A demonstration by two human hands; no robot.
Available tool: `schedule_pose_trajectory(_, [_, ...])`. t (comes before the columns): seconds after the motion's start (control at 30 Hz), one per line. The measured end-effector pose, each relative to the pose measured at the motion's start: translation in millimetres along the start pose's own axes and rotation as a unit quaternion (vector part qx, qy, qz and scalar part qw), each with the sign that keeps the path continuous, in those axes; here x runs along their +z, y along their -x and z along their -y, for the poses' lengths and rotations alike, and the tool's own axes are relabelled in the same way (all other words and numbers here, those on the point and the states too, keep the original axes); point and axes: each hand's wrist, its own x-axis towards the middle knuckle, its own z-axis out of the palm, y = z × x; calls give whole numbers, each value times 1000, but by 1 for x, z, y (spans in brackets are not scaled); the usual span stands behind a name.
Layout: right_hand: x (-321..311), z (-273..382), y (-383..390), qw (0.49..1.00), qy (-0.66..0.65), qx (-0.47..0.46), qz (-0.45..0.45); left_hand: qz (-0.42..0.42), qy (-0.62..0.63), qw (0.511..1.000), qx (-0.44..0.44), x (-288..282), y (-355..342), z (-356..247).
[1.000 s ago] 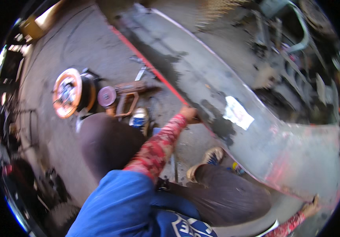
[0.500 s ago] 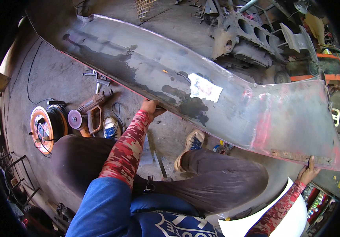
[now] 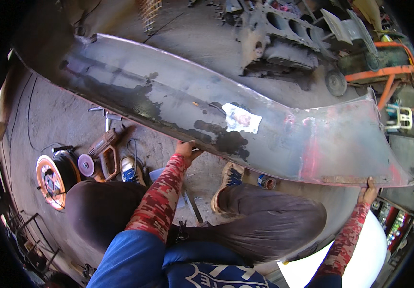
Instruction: The person wipes a car part with a cloth, then uses a drill to make holes in a metal bracket attached to the part. They also use pliers to adjust the bracket and pour liquid from a bottle onto the bracket.
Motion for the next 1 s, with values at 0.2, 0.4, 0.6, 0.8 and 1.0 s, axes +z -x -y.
schedule_pose_trajectory(0.2, [4,-7,14,999,-40,-6,0,23,-29,999,-9,-13,-20,3])
schedule_pose_trajectory(0.4, [11,-20,22,983,177,-26,31,70,-32,995,-62,-25,-41,10])
schedule_pose_trajectory(0.6, [84,-25,74,993,8,117,-19,139,-72,985,-68,-28,-45,-8])
schedule_pose_trajectory(0.8, [128,-37,79,978,109,170,52,134,-40,987,-76,-11,-41,-17])
schedule_pose_trajectory(1.0, [116,-99,45,963,122,239,-33,226,-209,951,37,-7,-31,-18])
